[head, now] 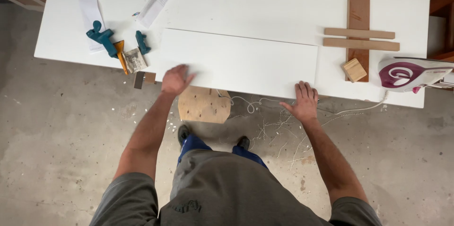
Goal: The person sands the edges of a white board using a sanding block. They then position the board on wooden supports and apply a strip of edge banding. Using a clothes iron, they press the banding onto the edge to adhere it. Finally, they use a small hand tool to trim the excess banding and smooth the edge.
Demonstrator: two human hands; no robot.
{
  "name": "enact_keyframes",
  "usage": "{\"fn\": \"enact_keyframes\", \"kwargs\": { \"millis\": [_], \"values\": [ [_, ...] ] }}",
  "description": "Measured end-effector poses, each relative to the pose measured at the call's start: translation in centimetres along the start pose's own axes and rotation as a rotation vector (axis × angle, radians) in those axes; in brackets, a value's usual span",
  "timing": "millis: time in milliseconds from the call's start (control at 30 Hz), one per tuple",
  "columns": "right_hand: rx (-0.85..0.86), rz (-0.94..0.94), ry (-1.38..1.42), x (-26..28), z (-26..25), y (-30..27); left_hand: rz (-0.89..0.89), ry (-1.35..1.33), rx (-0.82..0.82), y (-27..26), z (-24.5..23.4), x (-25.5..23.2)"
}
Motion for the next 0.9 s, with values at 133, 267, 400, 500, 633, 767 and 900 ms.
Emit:
{"fn": "enact_keyframes", "kwargs": {
  "millis": [133, 267, 400, 500, 633, 767, 900],
  "values": [
    [-0.191, 0.041, 0.021, 2.0, -0.3, 0.7, -0.436, -0.055, -0.158, 2.3, 4.7, 14.1],
    [-0.252, 0.252, 0.095, 7.0, -0.3, 1.5, -0.623, -0.299, -0.189, 4.7, 1.7, 22.1],
    [-0.346, 0.386, 0.416, 19.0, -1.0, 2.7, -0.641, -0.541, 0.09, 9.7, 4.4, 27.2],
    [-0.362, 0.485, 0.579, 29.2, 0.9, 4.3, -0.478, -0.666, 0.196, 11.3, 1.5, 26.1],
    [-0.274, 0.614, 0.819, 41.0, -0.7, 9.9, -0.385, -0.69, 0.462, 12.4, -4.3, 23.6],
    [-0.156, 0.691, 1.041, 47.7, -2.5, 17.0, -0.341, -0.823, 0.625, 13.0, -9.7, 22.0],
    [-0.074, 0.615, 1.197, 51.1, -4.9, 23.6, -0.241, -0.744, 0.604, 14.2, -10.1, 21.4]
  ]
}}
Point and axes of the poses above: each hand's wrist, its own y-axis towards the middle knuckle, its own z-axis out of the palm, x = y × z, the point moved 5 cm from there along y, towards the middle knuckle, and after that the axes turned 3 degrees about -z, right-handed, at the moved point
